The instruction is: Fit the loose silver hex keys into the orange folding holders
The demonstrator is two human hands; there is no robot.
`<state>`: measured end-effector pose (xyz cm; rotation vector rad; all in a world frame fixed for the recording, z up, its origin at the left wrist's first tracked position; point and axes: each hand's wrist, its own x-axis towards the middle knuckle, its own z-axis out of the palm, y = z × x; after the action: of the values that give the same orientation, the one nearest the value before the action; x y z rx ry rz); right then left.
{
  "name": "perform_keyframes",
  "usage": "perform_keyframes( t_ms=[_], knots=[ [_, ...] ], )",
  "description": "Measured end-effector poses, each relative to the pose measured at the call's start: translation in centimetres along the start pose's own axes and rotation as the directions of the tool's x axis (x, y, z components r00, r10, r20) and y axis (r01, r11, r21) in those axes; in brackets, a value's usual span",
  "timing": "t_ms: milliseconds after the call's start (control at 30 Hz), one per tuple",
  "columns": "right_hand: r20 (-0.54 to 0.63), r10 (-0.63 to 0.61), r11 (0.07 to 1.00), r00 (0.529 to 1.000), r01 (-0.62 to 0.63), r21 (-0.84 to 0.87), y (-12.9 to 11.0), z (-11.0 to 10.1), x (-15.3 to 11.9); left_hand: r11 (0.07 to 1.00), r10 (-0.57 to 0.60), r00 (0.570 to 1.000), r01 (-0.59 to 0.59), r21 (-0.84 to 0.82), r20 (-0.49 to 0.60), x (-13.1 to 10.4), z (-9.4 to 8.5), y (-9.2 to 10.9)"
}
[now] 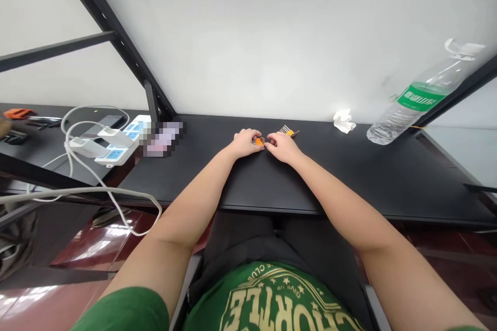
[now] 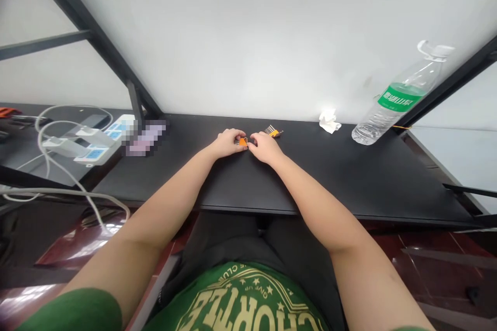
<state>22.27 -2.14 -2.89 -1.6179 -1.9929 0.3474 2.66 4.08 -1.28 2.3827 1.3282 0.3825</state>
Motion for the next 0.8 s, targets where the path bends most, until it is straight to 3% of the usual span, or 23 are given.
perform_keyframes(
  t_ms=[200, 500, 667, 800],
  knots=[
    [0.030, 0.004, 0.988, 1.000, 0.000, -0.153, -0.7, 0.5, 0.3, 0.993, 0.064, 0.995, -0.056, -0.106, 0.072, -0.1, 0.0, 0.7],
    [0.041, 0.101, 0.966, 0.994, -0.088, -0.244, -1.0, -0.4, -0.4, 0.998, 0.065, 0.994, -0.065, 0.004, 0.090, -0.3, -0.3, 1.7],
    [0.018, 0.199, 0.947, 0.980, -0.188, -0.262, 0.4, -1.8, -0.9, 0.998, 0.057, 0.992, -0.056, -0.015, 0.109, -0.3, -0.2, 1.4],
    [0.028, 0.212, 0.938, 0.977, -0.196, -0.287, 2.7, -3.9, -1.3, 0.997, 0.057, 0.993, -0.052, -0.050, 0.107, -0.5, -0.4, 0.8]
  ],
)
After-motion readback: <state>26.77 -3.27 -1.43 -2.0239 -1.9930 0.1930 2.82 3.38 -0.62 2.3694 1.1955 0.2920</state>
